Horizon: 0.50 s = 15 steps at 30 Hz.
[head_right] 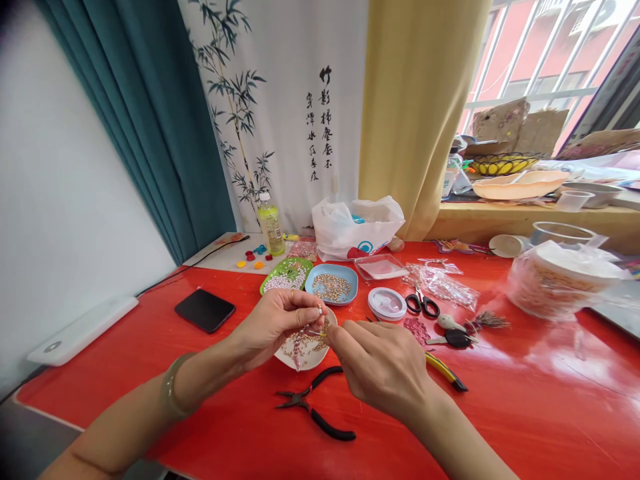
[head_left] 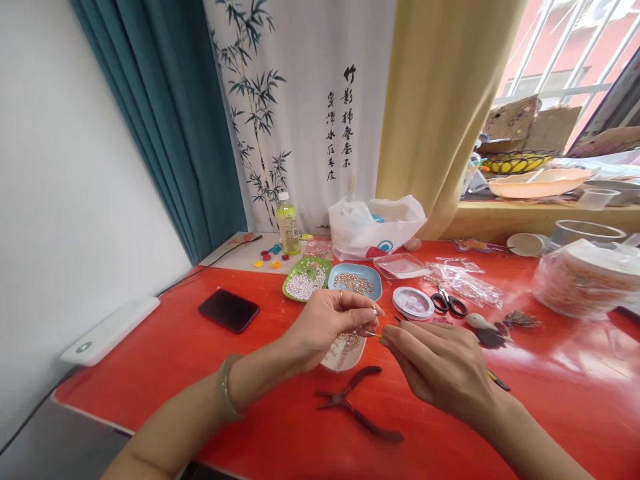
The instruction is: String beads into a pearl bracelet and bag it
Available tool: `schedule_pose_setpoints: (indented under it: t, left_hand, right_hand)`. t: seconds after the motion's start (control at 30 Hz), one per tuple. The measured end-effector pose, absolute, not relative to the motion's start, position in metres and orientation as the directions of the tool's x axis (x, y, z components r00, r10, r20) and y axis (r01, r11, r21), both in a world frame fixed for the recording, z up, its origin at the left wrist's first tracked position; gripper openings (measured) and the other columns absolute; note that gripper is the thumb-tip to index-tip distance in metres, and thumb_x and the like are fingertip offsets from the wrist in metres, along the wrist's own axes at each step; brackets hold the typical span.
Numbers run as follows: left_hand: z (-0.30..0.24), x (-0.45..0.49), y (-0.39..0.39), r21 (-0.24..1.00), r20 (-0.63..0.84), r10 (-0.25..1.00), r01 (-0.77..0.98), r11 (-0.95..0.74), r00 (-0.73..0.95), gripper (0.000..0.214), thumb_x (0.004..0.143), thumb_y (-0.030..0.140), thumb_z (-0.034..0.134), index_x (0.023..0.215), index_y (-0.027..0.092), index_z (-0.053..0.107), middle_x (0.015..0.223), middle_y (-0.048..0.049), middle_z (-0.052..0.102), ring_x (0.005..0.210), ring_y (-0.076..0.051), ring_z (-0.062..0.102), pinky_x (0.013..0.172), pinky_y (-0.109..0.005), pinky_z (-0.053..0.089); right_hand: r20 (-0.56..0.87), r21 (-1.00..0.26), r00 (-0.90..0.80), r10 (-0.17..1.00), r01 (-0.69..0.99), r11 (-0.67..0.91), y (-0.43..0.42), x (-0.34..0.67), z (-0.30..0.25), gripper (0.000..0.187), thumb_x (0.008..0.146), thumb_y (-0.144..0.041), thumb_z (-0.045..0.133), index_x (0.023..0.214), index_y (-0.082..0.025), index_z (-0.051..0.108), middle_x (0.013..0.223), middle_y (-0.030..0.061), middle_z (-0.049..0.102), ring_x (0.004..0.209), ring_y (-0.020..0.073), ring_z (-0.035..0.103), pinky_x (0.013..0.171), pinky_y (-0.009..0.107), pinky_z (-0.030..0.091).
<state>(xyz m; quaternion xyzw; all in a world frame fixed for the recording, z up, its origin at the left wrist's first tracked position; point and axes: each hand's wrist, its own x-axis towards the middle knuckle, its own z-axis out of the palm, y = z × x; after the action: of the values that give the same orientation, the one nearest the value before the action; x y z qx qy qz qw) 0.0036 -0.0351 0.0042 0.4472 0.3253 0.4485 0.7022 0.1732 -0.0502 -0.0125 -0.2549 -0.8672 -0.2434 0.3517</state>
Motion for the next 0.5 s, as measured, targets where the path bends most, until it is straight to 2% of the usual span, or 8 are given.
schedule_pose_setpoints:
  t: [0.1, 0.27, 0.4, 0.5]
  left_hand:
    - [0.006, 0.003, -0.035, 0.924, -0.035, 0.919, -0.339, 0.179, 0.392, 0.017, 0.060, 0.021, 0.071, 0.068, 0.009, 0.064, 0.060, -0.0018, 0.061, 0.058, -0.008, 0.056, 0.064, -0.023, 0.044]
    - [0.010, -0.001, -0.033, 0.910, 0.021, 0.904, -0.383, 0.160, 0.427, 0.033, 0.064, 0.019, 0.070, 0.092, 0.013, 0.053, 0.065, -0.0015, 0.062, 0.058, -0.009, 0.057, 0.057, -0.020, 0.043]
    - [0.009, -0.004, -0.031, 0.906, 0.016, 0.906, -0.390, 0.166, 0.424, 0.033, 0.066, 0.021, 0.069, 0.088, 0.014, 0.046, 0.064, -0.0014, 0.062, 0.053, -0.008, 0.056, 0.054, -0.019, 0.042]
    - [0.009, -0.005, -0.030, 0.903, 0.009, 0.903, -0.392, 0.177, 0.429, 0.031, 0.066, 0.023, 0.069, 0.084, 0.016, 0.045, 0.065, -0.0003, 0.062, 0.052, -0.007, 0.054, 0.048, -0.017, 0.040]
  right_hand:
    - [0.744, 0.254, -0.613, 0.264, 0.626, 0.737, -0.049, 0.172, -0.013, 0.020, 0.081, -0.011, 0.042, 0.067, -0.016, 0.055, 0.046, -0.0018, 0.052, 0.040, 0.0084, 0.042, 0.041, 0.023, 0.029]
    - [0.792, 0.184, -0.538, 0.288, 0.661, 0.728, -0.045, 0.172, -0.013, 0.021, 0.085, -0.018, 0.039, 0.073, -0.016, 0.056, 0.047, -0.0024, 0.053, 0.039, 0.0078, 0.043, 0.041, 0.021, 0.029]
    - [0.795, 0.271, -0.564, 0.224, 0.661, 0.700, -0.039, 0.181, -0.017, 0.017, 0.082, -0.026, 0.046, 0.080, -0.015, 0.058, 0.053, 0.0000, 0.058, 0.046, 0.0105, 0.050, 0.045, 0.023, 0.033]
    - [0.792, 0.335, -0.573, 0.210, 0.696, 0.635, -0.033, 0.186, -0.020, 0.012, 0.079, -0.025, 0.051, 0.080, -0.015, 0.059, 0.055, 0.0002, 0.060, 0.047, 0.0109, 0.053, 0.047, 0.023, 0.033]
